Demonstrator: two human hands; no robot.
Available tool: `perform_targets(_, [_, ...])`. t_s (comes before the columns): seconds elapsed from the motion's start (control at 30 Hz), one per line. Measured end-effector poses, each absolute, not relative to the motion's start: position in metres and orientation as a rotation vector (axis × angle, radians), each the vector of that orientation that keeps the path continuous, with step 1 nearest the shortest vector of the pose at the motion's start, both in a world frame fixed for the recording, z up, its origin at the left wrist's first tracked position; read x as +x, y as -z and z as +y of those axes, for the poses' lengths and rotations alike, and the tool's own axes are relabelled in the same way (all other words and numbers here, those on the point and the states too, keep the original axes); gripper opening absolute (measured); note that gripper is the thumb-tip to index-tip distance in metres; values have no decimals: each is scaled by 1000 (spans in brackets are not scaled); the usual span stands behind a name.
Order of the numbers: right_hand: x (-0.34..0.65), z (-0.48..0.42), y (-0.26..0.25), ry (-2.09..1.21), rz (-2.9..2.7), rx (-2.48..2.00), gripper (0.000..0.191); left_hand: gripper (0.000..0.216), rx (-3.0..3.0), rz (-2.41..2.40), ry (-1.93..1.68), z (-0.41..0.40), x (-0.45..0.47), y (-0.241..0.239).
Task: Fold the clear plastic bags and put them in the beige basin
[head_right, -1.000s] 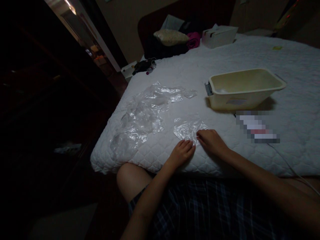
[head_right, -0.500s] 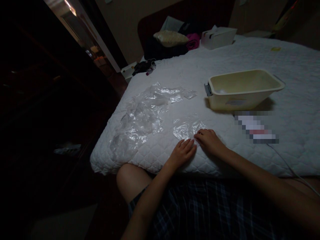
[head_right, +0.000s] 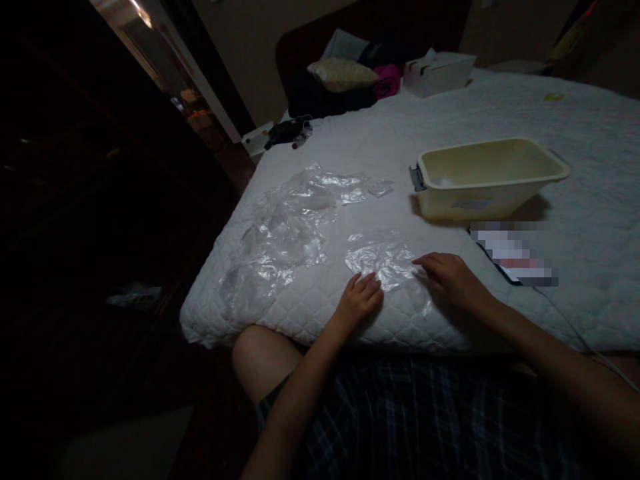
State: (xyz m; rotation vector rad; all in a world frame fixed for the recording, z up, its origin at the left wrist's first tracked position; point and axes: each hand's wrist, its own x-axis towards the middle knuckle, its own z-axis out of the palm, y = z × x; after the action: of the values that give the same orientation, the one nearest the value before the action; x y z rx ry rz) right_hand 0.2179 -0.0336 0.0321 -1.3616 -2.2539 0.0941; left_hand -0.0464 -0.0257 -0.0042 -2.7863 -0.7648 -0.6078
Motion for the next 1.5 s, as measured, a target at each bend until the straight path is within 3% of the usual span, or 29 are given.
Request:
perform_targets(0.33, [232, -61, -24, 7, -2325, -1288, 23, 23, -2760, -790, 725, -23, -49, 6])
perform_targets(0.73, [224, -74, -5, 143, -2497, -1167, 34, 42, -2792, -739, 625, -39, -32, 10])
perform_targets(1.5, [227, -71, -2, 119, -2490, -1120, 37, 42, -2858, -759, 498, -40, -29, 12])
